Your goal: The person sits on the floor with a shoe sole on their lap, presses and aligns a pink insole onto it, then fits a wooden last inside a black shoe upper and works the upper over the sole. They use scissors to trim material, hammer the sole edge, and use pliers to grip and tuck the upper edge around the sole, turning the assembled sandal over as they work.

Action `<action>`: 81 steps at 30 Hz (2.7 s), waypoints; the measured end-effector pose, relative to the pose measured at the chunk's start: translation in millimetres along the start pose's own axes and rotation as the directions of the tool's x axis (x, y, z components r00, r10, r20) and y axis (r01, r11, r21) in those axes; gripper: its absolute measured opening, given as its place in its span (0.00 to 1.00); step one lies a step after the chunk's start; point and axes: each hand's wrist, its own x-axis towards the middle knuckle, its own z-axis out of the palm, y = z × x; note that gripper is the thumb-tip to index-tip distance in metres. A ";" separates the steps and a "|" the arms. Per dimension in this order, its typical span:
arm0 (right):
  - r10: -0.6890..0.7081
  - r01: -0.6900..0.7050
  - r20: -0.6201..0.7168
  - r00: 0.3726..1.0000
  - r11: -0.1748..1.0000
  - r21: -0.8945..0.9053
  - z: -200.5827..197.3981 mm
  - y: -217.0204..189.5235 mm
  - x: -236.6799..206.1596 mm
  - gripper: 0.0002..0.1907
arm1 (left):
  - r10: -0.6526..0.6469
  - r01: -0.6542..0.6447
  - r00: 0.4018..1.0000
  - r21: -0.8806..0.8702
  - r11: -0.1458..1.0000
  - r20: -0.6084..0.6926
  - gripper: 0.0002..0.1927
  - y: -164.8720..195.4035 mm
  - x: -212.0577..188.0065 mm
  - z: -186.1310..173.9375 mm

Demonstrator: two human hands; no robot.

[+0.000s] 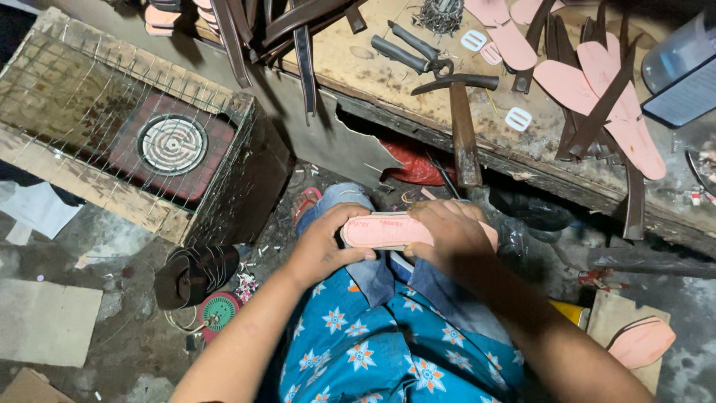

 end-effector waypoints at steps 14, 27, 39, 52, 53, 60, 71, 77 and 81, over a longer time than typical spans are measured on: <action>0.033 -0.047 -0.373 0.927 0.999 -0.027 -20.2 64.8 96.9 0.08 | 0.031 -0.031 0.999 -0.006 0.999 0.013 0.32 -2.8 13.5 -1.9; 0.103 -0.181 -0.392 0.914 0.969 -0.168 16.7 73.8 182.4 0.17 | -0.053 0.053 0.999 -0.036 0.998 -0.010 0.30 7.6 21.7 -9.0; 0.327 -0.358 -0.357 0.875 0.933 -0.022 -1.2 117.0 117.3 0.19 | -0.057 0.057 0.998 -0.022 0.998 -0.022 0.31 2.9 23.0 -7.3; 0.257 -0.315 -0.278 0.925 0.930 -0.190 -23.6 238.9 195.0 0.08 | -0.144 0.143 0.989 -0.057 0.988 -0.020 0.31 -1.0 23.4 -3.5; 0.264 -0.314 -0.259 0.929 0.933 -0.174 -22.9 241.9 197.8 0.09 | -0.154 0.153 0.988 -0.056 0.987 -0.017 0.32 -1.7 24.1 -3.3; 0.262 -0.300 -0.217 0.940 0.940 -0.164 -16.1 254.9 203.5 0.07 | -0.153 0.152 0.988 -0.060 0.986 -0.013 0.32 -7.9 25.0 -2.1; 0.310 -0.354 -0.413 0.856 0.934 -0.033 3.8 244.9 248.2 0.24 | -0.175 0.173 0.984 -0.088 0.981 -0.015 0.32 -10.1 26.0 2.5; 0.371 -0.337 -0.381 0.847 0.929 0.155 11.6 240.4 262.5 0.20 | -0.202 0.201 0.979 -0.057 0.978 -0.019 0.32 -7.0 27.5 -1.3; 0.411 -0.343 -0.355 0.840 0.908 0.241 13.0 236.3 259.4 0.08 | -0.210 0.209 0.978 -0.097 0.973 -0.003 0.32 -7.2 27.8 -2.8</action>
